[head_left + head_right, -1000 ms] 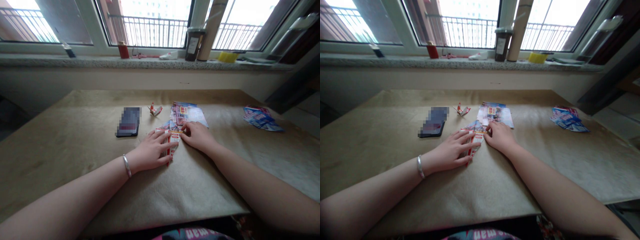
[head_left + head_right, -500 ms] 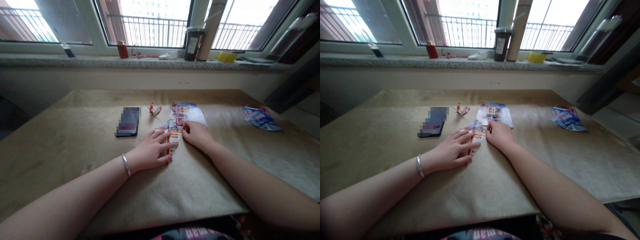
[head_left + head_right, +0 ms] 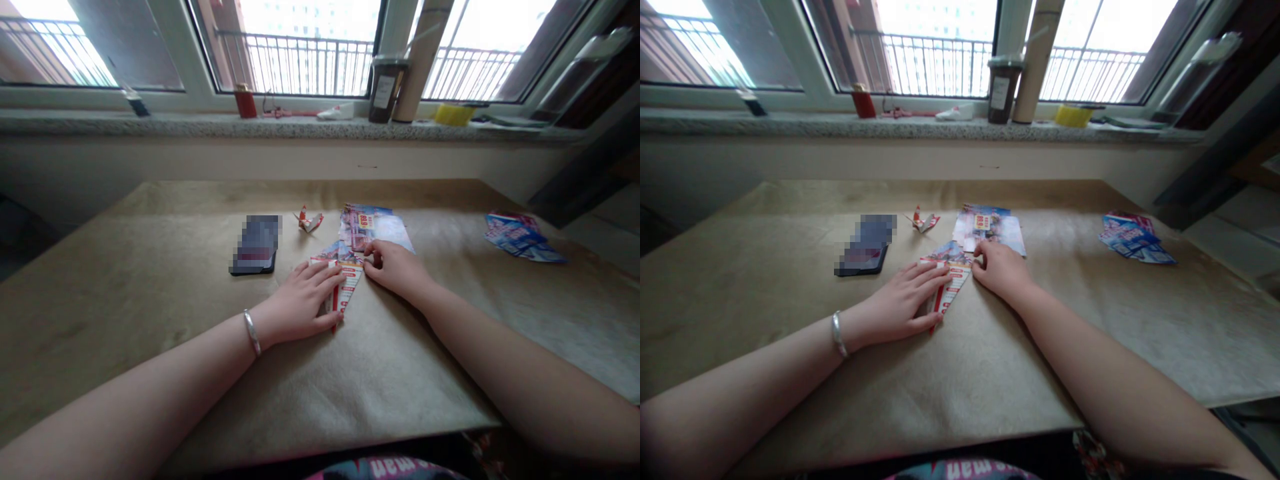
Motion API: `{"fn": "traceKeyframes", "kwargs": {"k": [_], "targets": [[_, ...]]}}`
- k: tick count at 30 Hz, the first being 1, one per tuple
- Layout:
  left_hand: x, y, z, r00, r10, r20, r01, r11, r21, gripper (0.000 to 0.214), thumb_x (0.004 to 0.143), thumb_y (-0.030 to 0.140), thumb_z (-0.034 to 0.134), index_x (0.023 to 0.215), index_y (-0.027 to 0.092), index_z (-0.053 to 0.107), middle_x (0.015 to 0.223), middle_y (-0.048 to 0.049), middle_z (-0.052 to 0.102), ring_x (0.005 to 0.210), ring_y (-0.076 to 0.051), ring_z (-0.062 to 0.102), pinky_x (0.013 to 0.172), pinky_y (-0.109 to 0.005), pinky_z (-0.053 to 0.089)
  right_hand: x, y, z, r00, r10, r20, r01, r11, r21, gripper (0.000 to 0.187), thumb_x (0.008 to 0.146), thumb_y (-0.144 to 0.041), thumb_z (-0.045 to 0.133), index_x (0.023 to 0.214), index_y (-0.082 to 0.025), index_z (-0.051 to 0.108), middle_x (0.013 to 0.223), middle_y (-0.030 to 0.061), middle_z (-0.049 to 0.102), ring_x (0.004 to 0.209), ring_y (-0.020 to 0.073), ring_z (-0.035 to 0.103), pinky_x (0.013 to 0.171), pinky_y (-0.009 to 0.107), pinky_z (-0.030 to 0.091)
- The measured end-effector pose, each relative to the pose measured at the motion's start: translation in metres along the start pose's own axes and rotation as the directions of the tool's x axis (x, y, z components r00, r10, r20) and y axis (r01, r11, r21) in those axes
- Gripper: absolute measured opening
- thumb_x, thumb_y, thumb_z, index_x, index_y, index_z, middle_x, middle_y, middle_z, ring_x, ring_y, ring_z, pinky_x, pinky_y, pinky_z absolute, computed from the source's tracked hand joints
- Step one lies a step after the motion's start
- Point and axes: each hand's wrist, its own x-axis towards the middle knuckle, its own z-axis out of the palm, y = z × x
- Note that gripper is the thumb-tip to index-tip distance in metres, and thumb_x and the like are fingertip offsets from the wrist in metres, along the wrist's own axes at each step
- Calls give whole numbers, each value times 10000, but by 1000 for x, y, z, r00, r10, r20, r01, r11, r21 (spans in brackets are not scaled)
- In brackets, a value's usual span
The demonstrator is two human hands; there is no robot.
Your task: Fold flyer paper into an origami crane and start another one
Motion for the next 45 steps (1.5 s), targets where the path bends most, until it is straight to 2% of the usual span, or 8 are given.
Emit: {"fn": "traceKeyframes", "kwargs": {"k": [4, 7, 10, 15, 22, 29, 36, 45], "targets": [[0, -1, -1, 1000, 10, -5, -10, 1000, -14, 610, 860, 514, 464, 1375, 201, 373, 1465, -70, 344, 1364, -267, 243, 1124, -446, 176, -2, 3, 0, 979, -204, -26, 205, 978, 36, 97, 784, -237, 555, 809, -199, 641, 879, 58, 636, 850, 187, 567, 756, 296, 438], [0, -3, -1, 1000, 22, -3, -22, 999, -31, 609, 856, 547, 459, 1358, 208, 399, 1463, -69, 347, 1363, -275, 247, 1122, -453, 185, -3, 3, -2, 912, -410, -12, 409, 907, 104, 112, 787, -174, 556, 807, -198, 665, 916, 60, 656, 960, 196, 560, 880, 334, 421], [-1, -4, -1, 1000, 27, -13, -28, 998, -51, 659, 821, 602, 485, 1339, 199, 423, 1458, -84, 353, 1362, -291, 244, 1121, -469, 190, -4, 3, -4, 856, -516, 22, 503, 843, 191, 127, 789, -153, 568, 841, -201, 673, 955, 56, 673, 959, 182, 579, 882, 333, 436], [-2, -4, -3, 996, 77, -41, -80, 994, -78, 462, 803, 343, 546, 1249, 229, 503, 1432, -61, 388, 1350, -286, 260, 1118, -487, 202, -6, 4, -9, 832, -552, 59, 537, 826, 172, 160, 818, -182, 563, 886, -220, 703, 971, 55, 684, 902, 171, 608, 827, 311, 456], [0, -15, -7, 982, 128, -138, -134, 990, -35, 378, 788, 66, 436, 1089, 227, 598, 1177, -19, 599, 1166, -211, 439, 1059, -414, 324, -10, -1, -10, 807, -585, 81, 580, 811, 78, 183, 848, -201, 534, 878, -220, 714, 898, 59, 671, 847, 175, 590, 792, 304, 449], [4, -17, -7, 980, 165, -108, -156, 984, 90, 312, 878, 119, 404, 1109, 213, 590, 1143, -45, 610, 1042, -207, 508, 939, -383, 415, -11, -10, -4, 808, -587, 48, 575, 804, 153, 191, 836, -146, 522, 863, -205, 701, 891, 54, 666, 838, 160, 581, 788, 288, 451], [9, -10, -6, 976, 202, -78, -188, 969, 162, 327, 899, 171, 409, 1199, 201, 535, 1155, -65, 574, 1025, -224, 495, 904, -367, 424, -12, -17, -5, 833, -549, 64, 547, 836, 49, 175, 820, -157, 527, 798, -181, 699, 823, 54, 640, 779, 159, 558, 731, 269, 435], [14, -4, -8, 972, 228, -56, -209, 949, 235, 242, 906, 168, 405, 1098, 154, 552, 1026, -85, 587, 923, -219, 508, 828, -354, 435, -12, -20, -5, 832, -550, 74, 551, 834, 5, 177, 822, -161, 517, 755, -175, 680, 802, 55, 623, 755, 153, 539, 716, 264, 418]]}}
